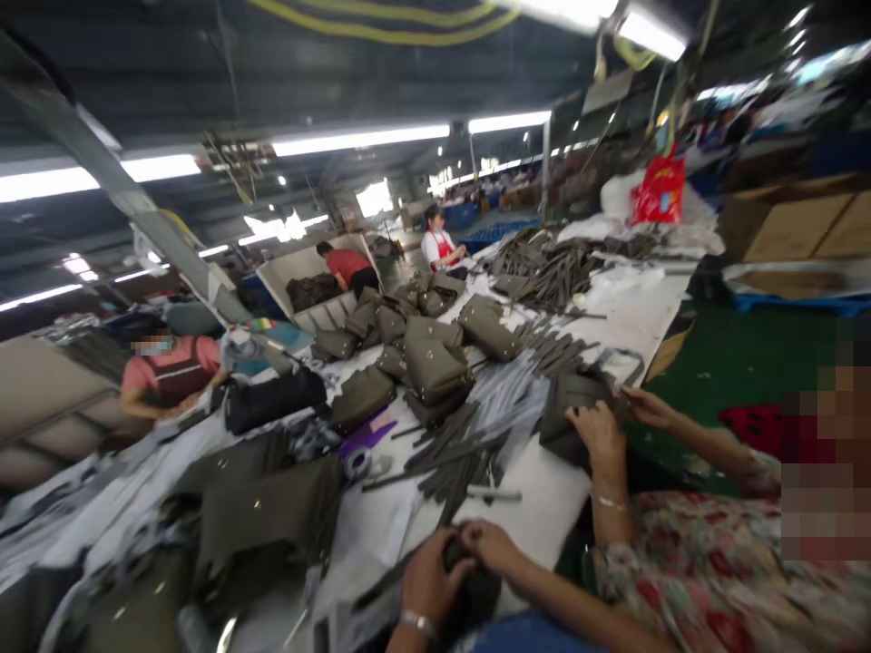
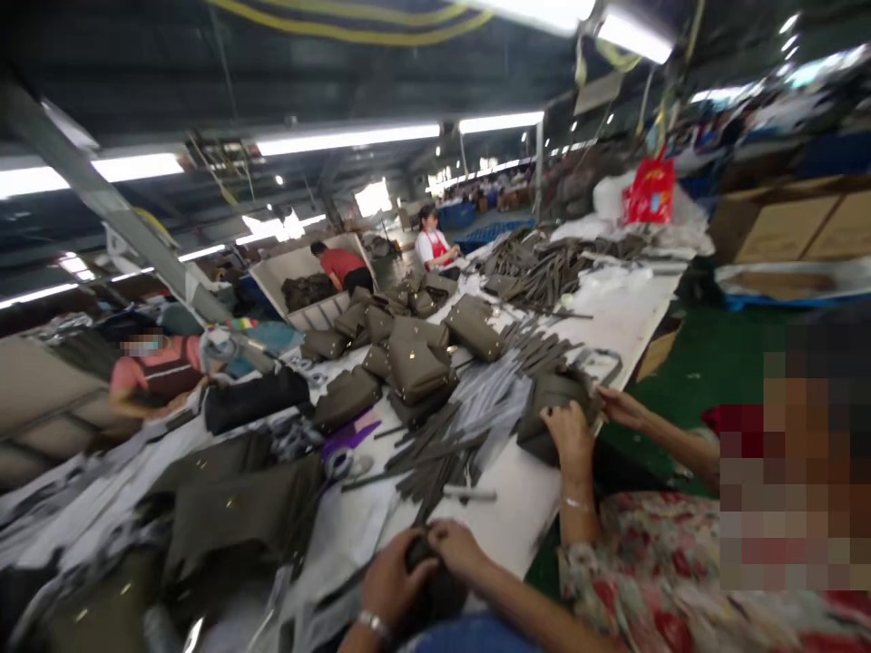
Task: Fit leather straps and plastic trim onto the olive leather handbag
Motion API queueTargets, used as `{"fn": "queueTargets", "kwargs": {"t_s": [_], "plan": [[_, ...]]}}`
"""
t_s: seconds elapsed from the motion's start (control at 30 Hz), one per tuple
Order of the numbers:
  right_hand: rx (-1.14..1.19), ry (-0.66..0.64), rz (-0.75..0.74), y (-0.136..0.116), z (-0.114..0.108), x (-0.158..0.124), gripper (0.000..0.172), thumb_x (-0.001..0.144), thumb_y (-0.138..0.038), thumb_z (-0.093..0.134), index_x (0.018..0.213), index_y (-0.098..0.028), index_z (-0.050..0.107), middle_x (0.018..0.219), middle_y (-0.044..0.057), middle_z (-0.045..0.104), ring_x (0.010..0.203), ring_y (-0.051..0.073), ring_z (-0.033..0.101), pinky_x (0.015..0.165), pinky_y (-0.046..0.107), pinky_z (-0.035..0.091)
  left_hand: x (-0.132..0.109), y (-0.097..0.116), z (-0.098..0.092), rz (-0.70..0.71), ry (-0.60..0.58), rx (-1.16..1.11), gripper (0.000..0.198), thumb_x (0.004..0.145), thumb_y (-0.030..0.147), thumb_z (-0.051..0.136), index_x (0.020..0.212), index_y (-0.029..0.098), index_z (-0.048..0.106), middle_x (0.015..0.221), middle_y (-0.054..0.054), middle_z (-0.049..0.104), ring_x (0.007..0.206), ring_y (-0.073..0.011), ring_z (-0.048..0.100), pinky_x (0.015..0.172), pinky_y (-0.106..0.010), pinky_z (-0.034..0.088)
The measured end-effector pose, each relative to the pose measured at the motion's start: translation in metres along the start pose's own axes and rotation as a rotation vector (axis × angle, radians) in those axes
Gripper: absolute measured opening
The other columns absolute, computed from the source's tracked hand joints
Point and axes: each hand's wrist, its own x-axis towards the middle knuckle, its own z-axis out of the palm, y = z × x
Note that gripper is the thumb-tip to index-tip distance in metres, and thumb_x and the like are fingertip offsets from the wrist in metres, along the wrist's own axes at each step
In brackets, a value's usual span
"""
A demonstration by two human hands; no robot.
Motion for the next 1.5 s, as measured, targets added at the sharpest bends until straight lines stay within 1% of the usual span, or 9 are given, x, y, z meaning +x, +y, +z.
{"fn": "queueTargets", "kwargs": {"t_s": [0.1,0.2,0.67,0.9,0.97,1.07,1.17,1.3,1.5], "plan": [[0.072,-0.06,0.269,-0.029,0.1,-0.017,0.019,0.091,-0.029,0.054,0.092,-0.014,0.064,0.112,0.009,0.061,0.104,0.022,0.058,0.091,0.043,0.047,-0.003,0.003,-0.005,0.084,0.063,0.004,0.029,0.079,0.03,0.065,0.108,0.024,0.063,0.105,-0.003,0.069,0.098,-0.0193,0.063,0.086,-0.03,0.047],[0.095,-0.079,0.458,-0.031,0.139,-0.027,0.022,0.087,-0.017,0.05,0.07,-0.015,0.065,0.117,0.012,0.06,0.12,0.026,0.049,0.102,0.047,0.038,0.004,-0.002,-0.002,0.046,0.032,0.023,0.028,0.083,0.035,0.062,0.108,0.023,0.062,0.108,-0.004,0.067,0.102,-0.0189,0.06,0.089,-0.03,0.043],[0.006,0.027,0.752,0.023,0.114,-0.044,0.02,0.079,-0.008,0.045,0.074,-0.013,0.064,0.107,0.017,0.063,0.121,0.027,0.047,0.106,0.039,0.033,0.0,-0.015,0.0,0.032,0.067,0.084,0.028,0.083,0.038,0.063,0.107,0.023,0.063,0.108,-0.003,0.067,0.101,-0.0193,0.06,0.085,-0.03,0.044],[-0.063,0.079,0.82,0.018,0.108,-0.047,0.021,0.084,-0.012,0.042,0.087,-0.012,0.063,0.131,0.02,0.048,0.119,0.029,0.049,0.103,0.042,0.036,-0.002,-0.019,0.002,0.058,0.093,0.075,0.027,0.083,0.038,0.062,0.106,0.024,0.061,0.108,-0.002,0.067,0.098,-0.0194,0.061,0.082,-0.03,0.044],[-0.095,0.109,0.749,0.005,0.101,-0.046,0.023,0.085,-0.013,0.044,0.101,-0.013,0.061,0.141,0.016,0.039,0.127,0.03,0.042,0.106,0.044,0.032,-0.002,-0.02,0.002,0.068,0.081,0.063,0.027,0.083,0.037,0.062,0.106,0.023,0.061,0.108,-0.002,0.066,0.099,-0.0191,0.061,0.083,-0.029,0.044],[-0.116,0.072,0.395,-0.021,0.091,-0.041,0.03,0.088,-0.022,0.049,0.117,-0.019,0.056,0.142,0.01,0.042,0.133,0.027,0.033,0.11,0.043,0.024,-0.001,-0.021,0.001,0.086,0.076,0.048,0.027,0.084,0.037,0.062,0.107,0.023,0.06,0.108,-0.003,0.066,0.1,-0.0184,0.06,0.085,-0.029,0.043],[-0.074,-0.097,0.137,-0.041,0.088,-0.033,0.024,0.09,-0.032,0.052,0.11,-0.021,0.06,0.117,0.008,0.061,0.118,0.025,0.048,0.107,0.042,0.027,0.0,-0.021,0.001,0.091,0.067,0.055,0.028,0.084,0.036,0.062,0.108,0.023,0.059,0.109,-0.004,0.065,0.101,-0.0185,0.059,0.086,-0.029,0.043],[-0.006,-0.223,0.205,-0.046,0.092,-0.028,0.023,0.088,-0.038,0.054,0.1,-0.021,0.064,0.096,0.005,0.065,0.091,0.021,0.058,0.084,0.032,0.042,0.001,-0.021,0.003,0.103,0.063,0.057,0.028,0.084,0.037,0.062,0.108,0.023,0.059,0.108,-0.004,0.065,0.1,-0.0185,0.06,0.084,-0.029,0.043],[0.036,-0.231,0.287,-0.033,0.101,-0.031,0.021,0.089,-0.037,0.053,0.096,-0.023,0.068,0.094,0.003,0.065,0.087,0.018,0.059,0.076,0.026,0.042,0.001,-0.024,0.009,0.089,0.122,0.007,0.026,0.081,0.033,0.064,0.106,0.024,0.061,0.105,-0.003,0.066,0.097,-0.0186,0.061,0.083,-0.03,0.045]]}}
